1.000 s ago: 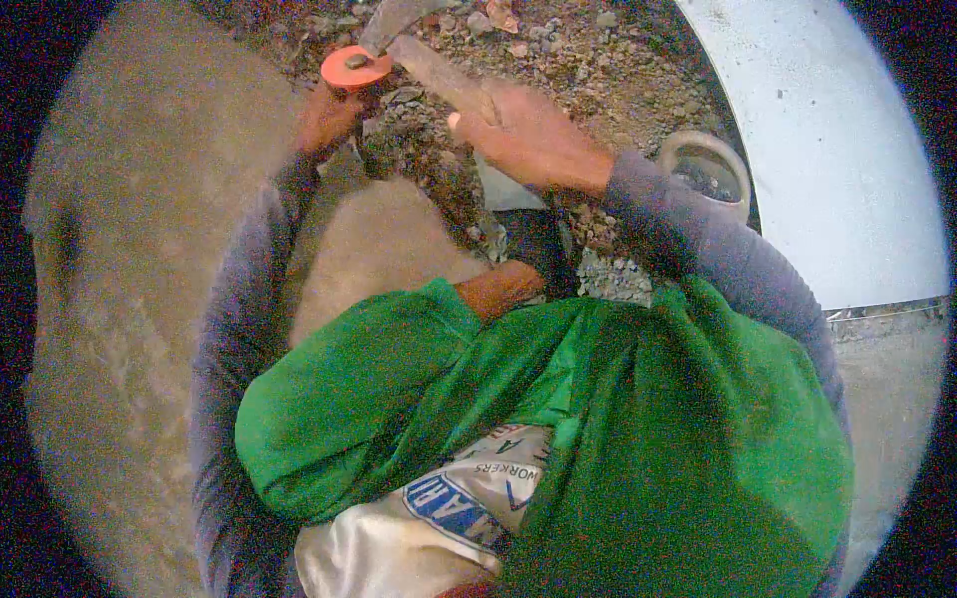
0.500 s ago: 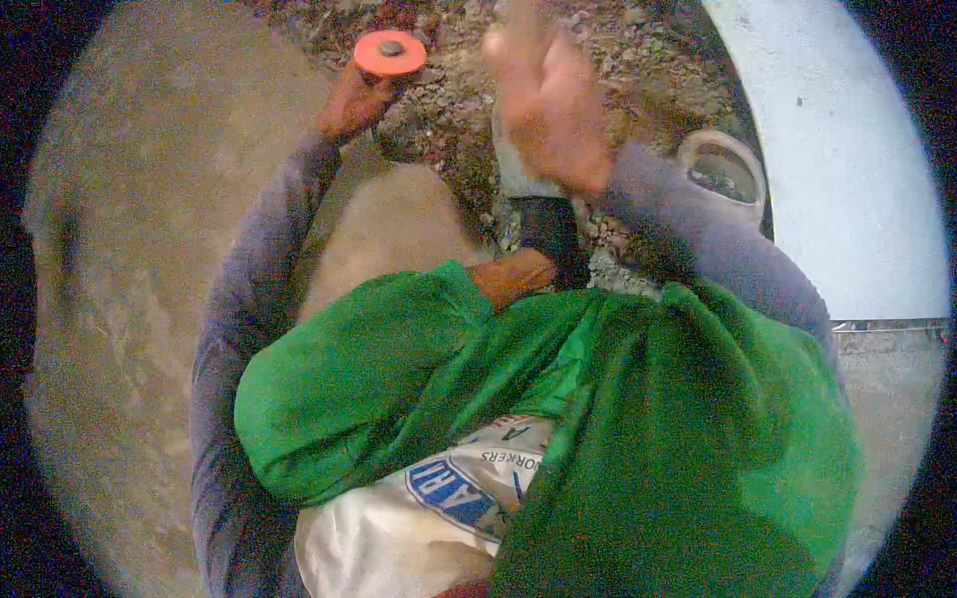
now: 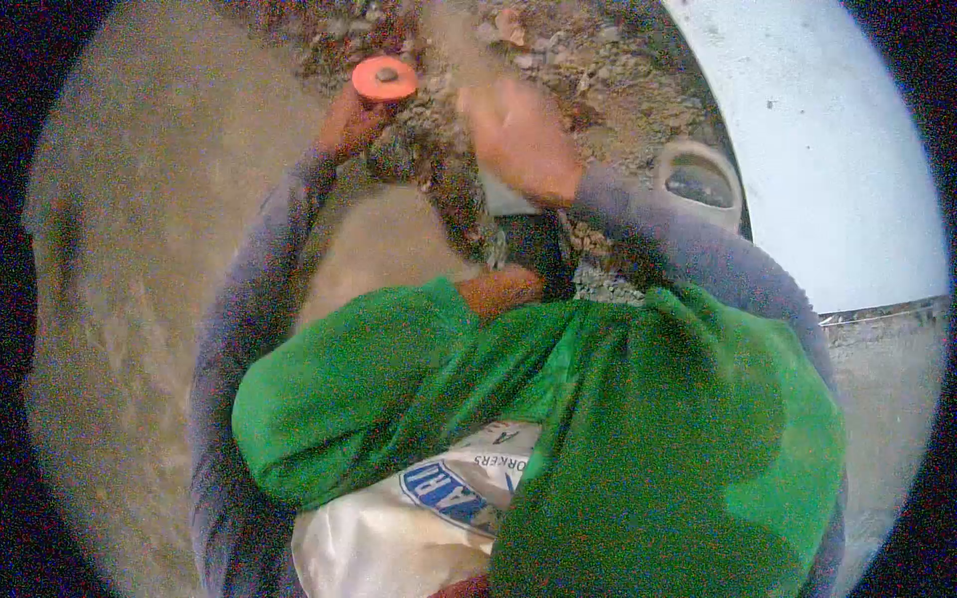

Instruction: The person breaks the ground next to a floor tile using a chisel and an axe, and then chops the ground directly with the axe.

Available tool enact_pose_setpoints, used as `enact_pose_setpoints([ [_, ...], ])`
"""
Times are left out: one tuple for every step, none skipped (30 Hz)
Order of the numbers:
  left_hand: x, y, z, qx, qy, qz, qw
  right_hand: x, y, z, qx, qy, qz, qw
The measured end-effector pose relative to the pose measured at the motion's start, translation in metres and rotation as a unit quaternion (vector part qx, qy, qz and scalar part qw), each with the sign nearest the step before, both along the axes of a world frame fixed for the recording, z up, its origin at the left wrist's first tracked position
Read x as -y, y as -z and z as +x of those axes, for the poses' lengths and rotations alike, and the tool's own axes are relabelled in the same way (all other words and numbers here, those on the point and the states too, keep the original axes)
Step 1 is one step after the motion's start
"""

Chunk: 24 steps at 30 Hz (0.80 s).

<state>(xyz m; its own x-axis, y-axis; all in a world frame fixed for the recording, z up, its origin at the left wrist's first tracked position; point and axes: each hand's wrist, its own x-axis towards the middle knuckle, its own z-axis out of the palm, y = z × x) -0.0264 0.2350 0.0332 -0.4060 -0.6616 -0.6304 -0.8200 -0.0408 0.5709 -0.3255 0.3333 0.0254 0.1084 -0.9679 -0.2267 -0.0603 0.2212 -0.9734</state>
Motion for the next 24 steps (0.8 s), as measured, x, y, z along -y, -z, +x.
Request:
enact_pose_setpoints([
  [-0.007,-0.003,-0.001,-0.047,-0.017,-0.004,0.999,-0.006,0.007,-0.004,-0.009,-0.07,0.011,0.997],
  [-0.006,-0.008,-0.004,-0.092,-0.037,-0.012,0.995,-0.003,0.007,-0.01,-0.017,-0.142,0.019,0.99],
  [-0.003,-0.01,-0.007,-0.059,-0.019,-0.028,0.998,-0.005,0.003,-0.014,-0.02,-0.215,0.036,0.976],
  [-0.006,-0.009,-0.006,-0.028,-0.006,-0.041,0.999,-0.008,0.003,-0.019,0.068,-0.201,0.145,0.966],
  [-0.007,-0.01,-0.009,0.004,0.009,-0.053,0.999,0.004,-0.002,-0.025,0.067,-0.194,0.157,0.966],
  [-0.006,-0.007,-0.005,0.004,-0.01,-0.063,0.998,0.017,-0.002,-0.029,0.063,-0.184,0.169,0.966],
  [-0.009,-0.005,-0.002,0.019,-0.003,-0.059,0.998,0.027,-0.002,-0.034,0.059,-0.176,0.182,0.966],
  [-0.003,-0.002,-0.004,0.031,0.007,-0.065,0.997,0.039,-0.001,-0.038,0.053,-0.167,0.164,0.971],
  [0.008,-0.006,-0.017,0.042,0.02,-0.075,0.996,0.051,0.0,-0.042,0.046,-0.154,0.142,0.977],
  [0.011,-0.019,-0.024,0.069,0.013,-0.072,0.995,0.054,-0.003,-0.044,0.043,-0.145,0.127,0.98],
  [0.009,-0.019,-0.021,0.057,0.017,-0.07,0.996,0.055,-0.006,-0.046,0.045,-0.147,0.126,0.98],
  [0.01,-0.018,-0.015,0.043,0.021,-0.071,0.996,0.057,-0.007,-0.049,0.047,-0.148,0.121,0.98],
  [0.011,-0.015,-0.01,0.029,0.025,-0.074,0.997,0.059,-0.007,-0.052,0.047,-0.15,0.115,0.981],
  [0.011,-0.008,-0.004,0.028,0.043,-0.091,0.995,0.06,-0.007,-0.053,0.055,-0.144,0.124,0.98],
  [0.013,0.002,0.002,0.028,0.062,-0.108,0.992,0.06,-0.007,-0.053,0.065,-0.138,0.133,0.979],
  [0.013,0.012,0.008,0.028,0.08,-0.122,0.989,0.059,-0.006,-0.053,0.076,-0.133,0.145,0.978],
  [0.009,0.018,0.013,0.03,0.096,-0.132,0.986,0.058,-0.004,-0.054,0.062,-0.099,0.102,0.988],
  [0.004,0.013,0.013,0.02,0.081,-0.11,0.99,0.062,-0.009,-0.055,0.051,-0.068,0.062,0.994],
  [0.004,0.009,0.012,0.01,0.065,-0.093,0.993,0.066,-0.019,-0.061,0.082,-0.066,0.14,0.985],
  [0.008,0.009,0.011,-0.001,0.052,-0.082,0.995,0.072,-0.032,-0.066,0.11,-0.058,0.217,0.968],
  [0.01,0.015,0.012,0.017,0.071,-0.099,0.992,0.073,-0.027,-0.065,0.096,-0.039,0.2,0.974],
  [0.01,0.019,0.011,0.035,0.088,-0.112,0.989,0.071,-0.02,-0.065,0.083,-0.021,0.186,0.979],
  [0.005,0.019,0.011,0.055,0.104,-0.12,0.986,0.065,-0.017,-0.062,0.071,-0.003,0.176,0.982],
  [0.006,0.013,0.005,0.057,0.102,-0.127,0.985,0.057,-0.036,-0.045,0.071,0.048,0.176,0.981],
])
